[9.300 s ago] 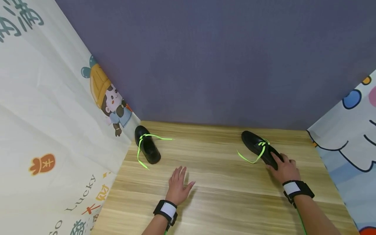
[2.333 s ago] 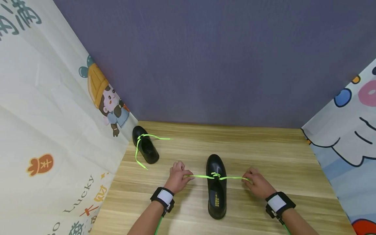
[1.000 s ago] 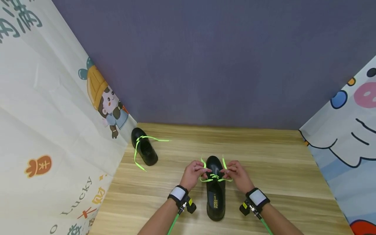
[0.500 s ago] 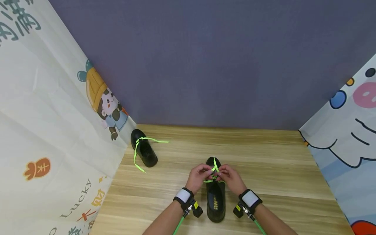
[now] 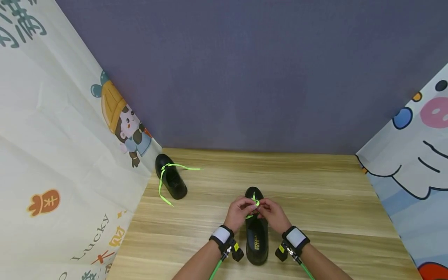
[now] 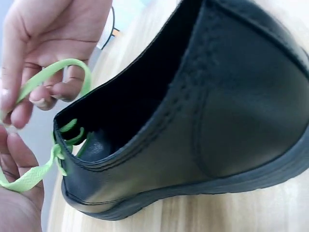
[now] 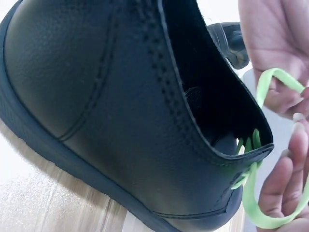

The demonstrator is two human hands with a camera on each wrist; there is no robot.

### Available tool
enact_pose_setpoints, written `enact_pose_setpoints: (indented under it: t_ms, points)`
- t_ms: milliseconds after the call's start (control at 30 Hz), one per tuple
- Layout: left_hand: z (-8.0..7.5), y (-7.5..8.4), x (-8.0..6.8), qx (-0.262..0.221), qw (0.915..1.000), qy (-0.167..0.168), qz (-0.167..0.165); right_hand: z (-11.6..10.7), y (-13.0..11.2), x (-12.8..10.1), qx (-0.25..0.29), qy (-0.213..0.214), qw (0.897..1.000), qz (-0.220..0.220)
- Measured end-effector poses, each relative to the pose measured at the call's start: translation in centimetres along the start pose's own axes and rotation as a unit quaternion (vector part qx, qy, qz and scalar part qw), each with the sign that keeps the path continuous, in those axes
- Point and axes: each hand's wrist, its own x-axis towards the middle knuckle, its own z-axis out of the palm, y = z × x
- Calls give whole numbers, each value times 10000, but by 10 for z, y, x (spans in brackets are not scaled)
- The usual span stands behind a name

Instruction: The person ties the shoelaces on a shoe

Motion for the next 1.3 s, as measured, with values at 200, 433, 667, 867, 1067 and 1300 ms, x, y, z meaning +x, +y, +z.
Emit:
enact_pose_setpoints:
  t_ms: [200, 433, 667, 867, 1067, 1300]
  points:
    - [2, -4, 1, -292, 9992, 28, -269, 0, 4, -1, -93, -121, 9992, -368]
    - [3, -4, 1, -205, 9984, 304, -429, 3, 6, -6, -183, -54, 9972, -719]
    - [7, 12, -6, -78, 9976, 617, -304, 5, 8, -6, -649, 104, 9895, -1290]
    - [8, 9, -6, 79, 9976, 670, -136, 2, 14, -5, -1669, 58, 9722, -1643]
    - [8, -7, -1, 369, 9971, 668, 77, 2, 17, -6, -1893, 370, 9574, -2150]
    - [8, -11, -1, 601, 9957, 698, -7, 2, 19, -6, -1970, 556, 9537, -2204]
